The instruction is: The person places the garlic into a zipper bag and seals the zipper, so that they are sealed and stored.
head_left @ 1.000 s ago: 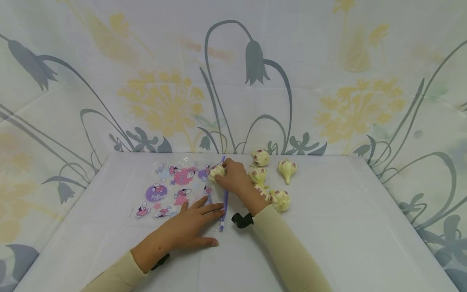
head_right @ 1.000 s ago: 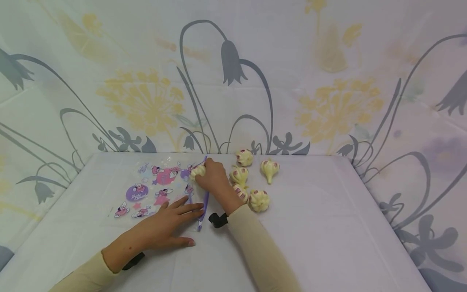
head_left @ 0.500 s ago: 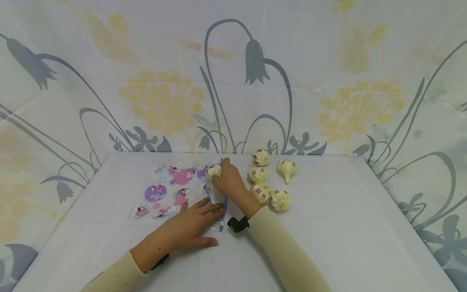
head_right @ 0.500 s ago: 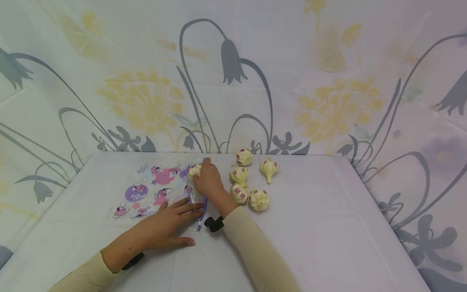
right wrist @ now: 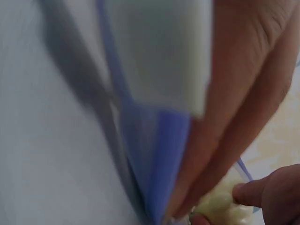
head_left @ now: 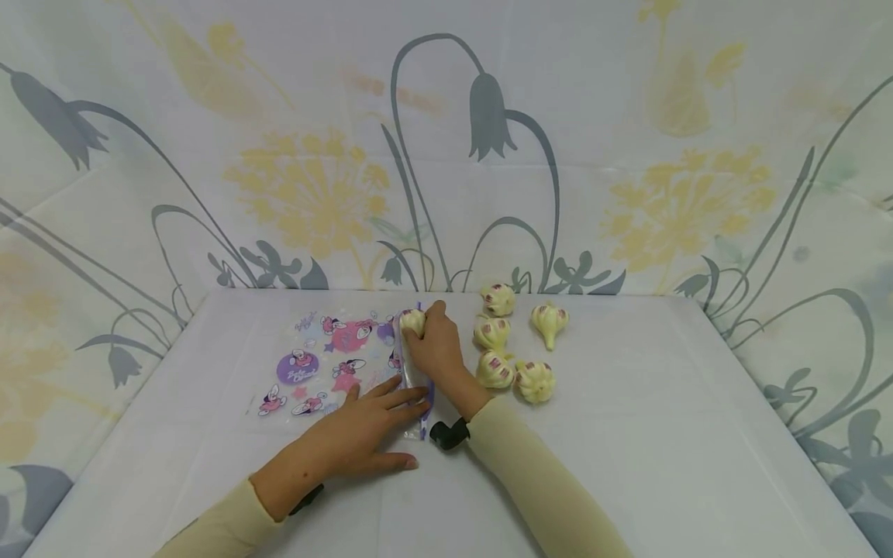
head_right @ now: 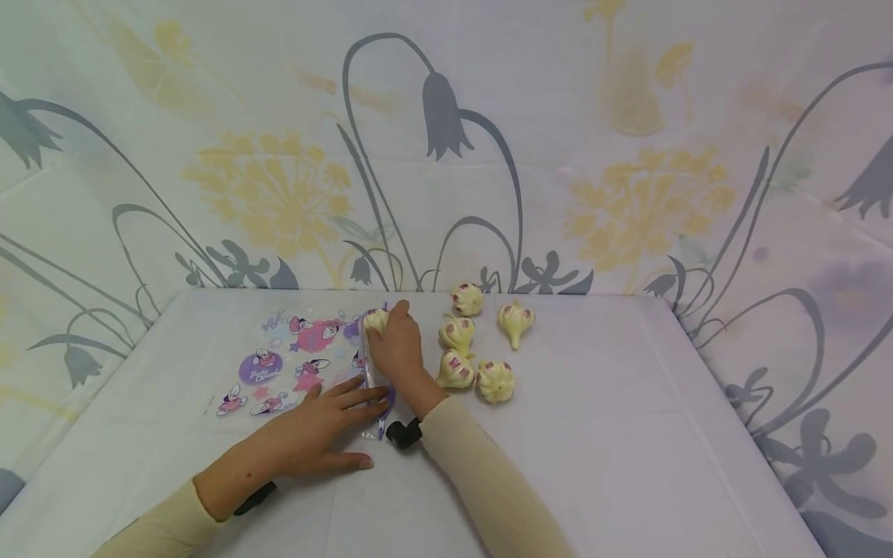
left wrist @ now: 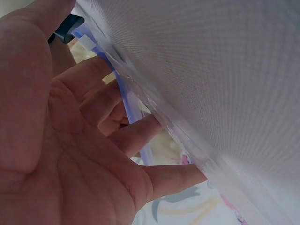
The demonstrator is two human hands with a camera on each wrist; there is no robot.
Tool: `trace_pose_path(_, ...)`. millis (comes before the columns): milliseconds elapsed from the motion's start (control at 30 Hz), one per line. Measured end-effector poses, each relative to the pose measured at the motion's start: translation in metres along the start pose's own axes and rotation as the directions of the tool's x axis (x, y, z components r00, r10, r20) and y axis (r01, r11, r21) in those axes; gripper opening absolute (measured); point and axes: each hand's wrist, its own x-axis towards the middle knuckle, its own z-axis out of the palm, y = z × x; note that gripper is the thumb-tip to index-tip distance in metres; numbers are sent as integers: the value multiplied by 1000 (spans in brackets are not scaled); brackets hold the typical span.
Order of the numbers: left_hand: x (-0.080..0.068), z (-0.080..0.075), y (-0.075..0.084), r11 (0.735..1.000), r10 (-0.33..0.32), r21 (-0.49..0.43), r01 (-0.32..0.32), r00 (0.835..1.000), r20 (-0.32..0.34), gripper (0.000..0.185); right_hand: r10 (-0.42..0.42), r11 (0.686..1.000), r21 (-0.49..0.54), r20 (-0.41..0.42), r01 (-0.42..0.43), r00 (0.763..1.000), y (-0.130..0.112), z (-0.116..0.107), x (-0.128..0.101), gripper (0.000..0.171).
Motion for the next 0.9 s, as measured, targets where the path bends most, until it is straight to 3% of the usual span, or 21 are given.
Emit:
trace_pose_path(367, -1, -1, 0, 1000, 10, -3, -10, 1000, -4, 78, -4, 999, 49, 24, 3, 1000, -5, 4, -3, 25)
trace_pose_path(900, 0, -1, -1, 1000, -18, -8, 18, 1000, 15, 78, -56, 997, -55, 1, 56, 998, -6, 12, -1, 24)
